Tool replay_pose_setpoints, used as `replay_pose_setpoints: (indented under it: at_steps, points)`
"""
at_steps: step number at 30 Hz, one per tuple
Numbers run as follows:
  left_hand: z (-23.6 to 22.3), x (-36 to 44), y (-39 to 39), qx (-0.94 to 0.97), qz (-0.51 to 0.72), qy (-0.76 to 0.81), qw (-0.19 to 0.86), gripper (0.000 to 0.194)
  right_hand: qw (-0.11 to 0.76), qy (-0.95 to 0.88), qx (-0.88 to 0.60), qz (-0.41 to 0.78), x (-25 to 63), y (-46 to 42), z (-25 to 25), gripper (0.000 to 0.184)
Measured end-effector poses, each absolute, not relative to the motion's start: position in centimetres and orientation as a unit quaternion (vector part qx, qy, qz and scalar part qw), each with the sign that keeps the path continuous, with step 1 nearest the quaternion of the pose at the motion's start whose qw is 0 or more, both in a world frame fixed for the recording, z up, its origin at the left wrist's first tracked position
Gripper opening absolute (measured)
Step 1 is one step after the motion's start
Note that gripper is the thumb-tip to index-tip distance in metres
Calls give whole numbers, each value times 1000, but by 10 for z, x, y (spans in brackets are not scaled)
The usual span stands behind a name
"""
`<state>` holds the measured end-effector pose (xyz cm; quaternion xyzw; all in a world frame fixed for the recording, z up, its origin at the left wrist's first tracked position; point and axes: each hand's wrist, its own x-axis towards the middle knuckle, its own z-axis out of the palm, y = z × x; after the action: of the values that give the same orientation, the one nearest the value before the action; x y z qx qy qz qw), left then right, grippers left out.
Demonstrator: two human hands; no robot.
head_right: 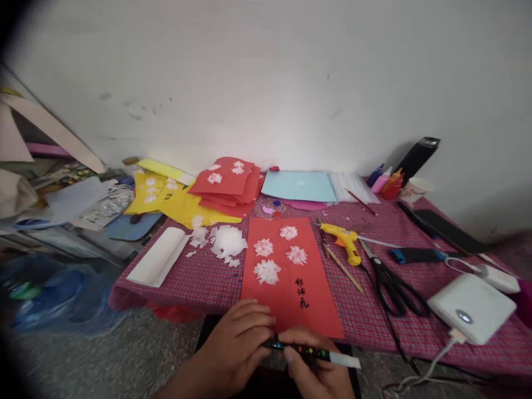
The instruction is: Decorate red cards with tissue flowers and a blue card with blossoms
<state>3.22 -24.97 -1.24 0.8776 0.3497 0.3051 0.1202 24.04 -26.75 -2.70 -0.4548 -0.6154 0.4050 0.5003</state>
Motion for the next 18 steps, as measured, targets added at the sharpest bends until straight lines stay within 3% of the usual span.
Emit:
replay_pose_setpoints:
  at_steps: [8,13,18]
  points:
    - [-16,38,-254,870,352,324,118,18,507,-650,-433,364,245,-272,-21,13]
    - [-26,41,-256,868,366,310,125,19,489,-657,-385,427,243,-277,-21,12]
    - [-17,47,-255,876,352,302,134,24,478,-574,-426,511,245,-287,-25,23]
